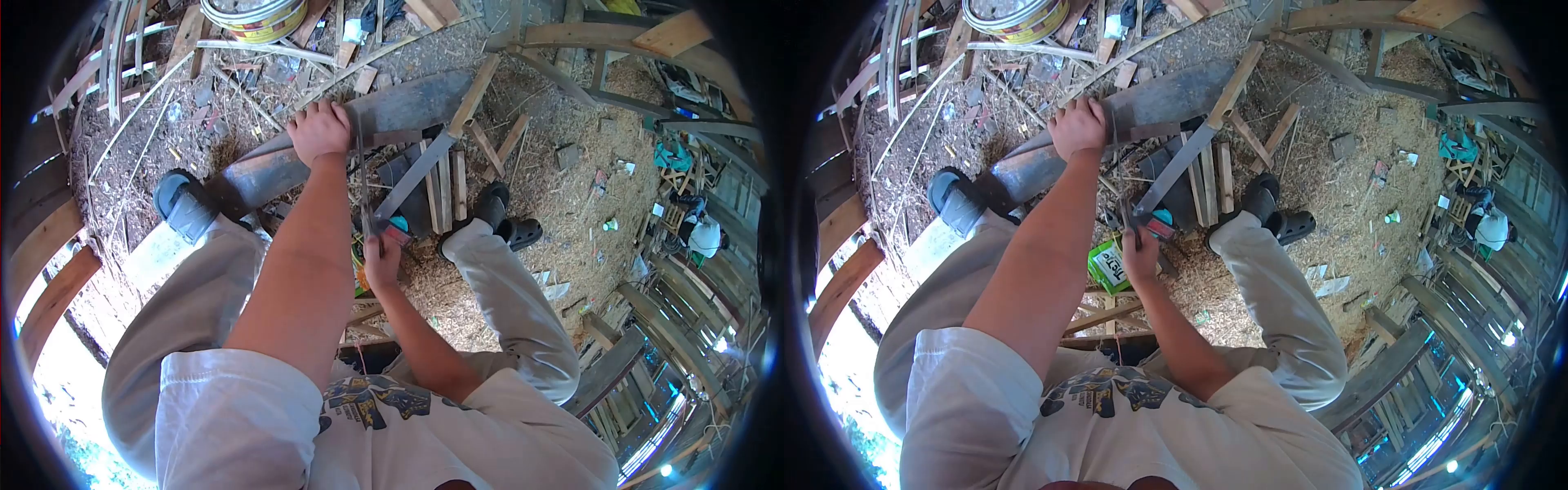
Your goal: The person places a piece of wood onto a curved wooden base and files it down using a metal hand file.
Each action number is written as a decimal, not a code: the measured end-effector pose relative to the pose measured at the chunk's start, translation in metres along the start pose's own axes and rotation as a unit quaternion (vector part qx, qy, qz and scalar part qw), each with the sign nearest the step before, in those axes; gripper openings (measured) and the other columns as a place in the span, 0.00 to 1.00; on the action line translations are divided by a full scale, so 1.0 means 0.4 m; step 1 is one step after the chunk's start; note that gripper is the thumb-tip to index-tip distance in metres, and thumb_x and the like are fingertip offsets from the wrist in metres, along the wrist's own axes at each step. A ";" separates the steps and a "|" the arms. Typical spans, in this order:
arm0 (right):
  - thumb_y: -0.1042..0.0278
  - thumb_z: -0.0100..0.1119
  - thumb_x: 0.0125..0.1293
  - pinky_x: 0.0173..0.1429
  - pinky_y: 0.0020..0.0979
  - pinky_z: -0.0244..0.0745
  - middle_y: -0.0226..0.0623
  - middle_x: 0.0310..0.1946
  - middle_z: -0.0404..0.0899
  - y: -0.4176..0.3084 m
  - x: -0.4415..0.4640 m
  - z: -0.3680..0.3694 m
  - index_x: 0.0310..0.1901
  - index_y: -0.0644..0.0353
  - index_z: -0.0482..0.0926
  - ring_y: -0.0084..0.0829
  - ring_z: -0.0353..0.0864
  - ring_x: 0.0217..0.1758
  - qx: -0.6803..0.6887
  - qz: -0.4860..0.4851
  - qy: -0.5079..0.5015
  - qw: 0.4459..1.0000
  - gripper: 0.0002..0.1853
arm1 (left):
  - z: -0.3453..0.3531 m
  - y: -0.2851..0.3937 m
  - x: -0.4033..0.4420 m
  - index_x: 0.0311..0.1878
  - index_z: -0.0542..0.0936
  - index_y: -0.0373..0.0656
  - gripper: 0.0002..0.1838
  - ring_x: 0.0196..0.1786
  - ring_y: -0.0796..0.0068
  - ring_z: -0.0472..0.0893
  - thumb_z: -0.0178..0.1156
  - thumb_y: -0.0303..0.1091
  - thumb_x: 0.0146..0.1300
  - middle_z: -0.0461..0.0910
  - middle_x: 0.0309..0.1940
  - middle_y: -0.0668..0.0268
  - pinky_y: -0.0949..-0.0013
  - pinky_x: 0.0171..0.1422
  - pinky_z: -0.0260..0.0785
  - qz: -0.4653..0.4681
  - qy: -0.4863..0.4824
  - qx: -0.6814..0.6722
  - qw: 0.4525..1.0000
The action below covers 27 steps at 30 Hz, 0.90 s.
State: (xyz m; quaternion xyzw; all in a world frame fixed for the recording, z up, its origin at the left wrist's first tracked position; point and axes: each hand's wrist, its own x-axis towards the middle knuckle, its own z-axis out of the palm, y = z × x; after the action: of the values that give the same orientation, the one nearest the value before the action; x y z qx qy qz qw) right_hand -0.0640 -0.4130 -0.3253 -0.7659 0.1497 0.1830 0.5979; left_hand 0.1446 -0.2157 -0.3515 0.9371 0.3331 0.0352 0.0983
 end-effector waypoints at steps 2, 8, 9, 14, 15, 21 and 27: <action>0.65 0.58 0.77 0.29 0.31 0.56 0.23 0.19 0.66 -0.025 0.025 0.002 0.30 0.62 0.74 0.16 0.62 0.25 0.015 0.008 -0.010 1.000 0.15 | 0.002 0.001 0.017 0.48 0.88 0.50 0.19 0.54 0.56 0.86 0.50 0.49 0.76 0.89 0.48 0.63 0.50 0.62 0.71 0.000 0.002 0.006 1.000; 0.65 0.58 0.78 0.30 0.31 0.58 0.23 0.21 0.68 -0.087 0.091 0.024 0.32 0.63 0.74 0.16 0.63 0.26 -0.009 0.002 -0.015 1.000 0.15 | -0.010 0.000 0.001 0.46 0.87 0.50 0.19 0.53 0.56 0.86 0.50 0.49 0.76 0.89 0.47 0.62 0.48 0.62 0.72 0.007 -0.006 0.007 1.000; 0.65 0.58 0.78 0.30 0.31 0.58 0.23 0.21 0.68 -0.062 0.043 0.006 0.32 0.63 0.74 0.16 0.63 0.26 -0.007 -0.002 -0.015 1.000 0.15 | -0.009 0.001 0.001 0.46 0.87 0.50 0.19 0.53 0.56 0.86 0.50 0.49 0.76 0.89 0.47 0.62 0.48 0.62 0.72 0.007 -0.001 0.007 1.000; 0.64 0.58 0.79 0.30 0.27 0.60 0.20 0.24 0.69 -0.041 0.032 0.004 0.34 0.60 0.76 0.14 0.65 0.25 -0.013 -0.034 -0.016 0.999 0.13 | -0.002 0.006 0.003 0.45 0.87 0.50 0.19 0.53 0.56 0.86 0.50 0.48 0.76 0.90 0.46 0.62 0.49 0.62 0.72 -0.006 -0.003 0.017 1.000; 0.64 0.58 0.79 0.30 0.27 0.60 0.20 0.24 0.69 -0.054 0.073 0.013 0.34 0.60 0.76 0.14 0.65 0.25 -0.016 -0.028 -0.020 0.999 0.13 | -0.004 0.006 0.003 0.44 0.87 0.50 0.19 0.52 0.56 0.86 0.50 0.48 0.76 0.90 0.46 0.62 0.49 0.62 0.72 -0.016 -0.004 0.020 1.000; 0.65 0.57 0.78 0.32 0.32 0.62 0.25 0.22 0.70 -0.045 0.071 -0.017 0.35 0.65 0.78 0.19 0.66 0.27 -0.043 -0.006 -0.037 0.998 0.13 | -0.002 0.008 0.002 0.45 0.87 0.50 0.20 0.53 0.56 0.86 0.49 0.49 0.76 0.89 0.48 0.63 0.49 0.62 0.72 -0.003 -0.008 0.015 1.000; 0.65 0.58 0.78 0.31 0.30 0.60 0.25 0.20 0.68 -0.087 0.087 0.008 0.32 0.64 0.76 0.18 0.64 0.25 -0.029 -0.045 -0.027 0.998 0.15 | -0.015 0.007 0.003 0.46 0.87 0.50 0.20 0.53 0.56 0.86 0.50 0.50 0.77 0.89 0.48 0.63 0.49 0.62 0.71 -0.008 -0.022 0.010 1.000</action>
State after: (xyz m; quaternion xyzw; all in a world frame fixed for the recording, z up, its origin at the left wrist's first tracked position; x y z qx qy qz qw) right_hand -0.0179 -0.4020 -0.3121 -0.7836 0.0934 0.1805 0.5871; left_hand 0.1466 -0.2160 -0.3451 0.9359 0.3384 0.0106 0.0968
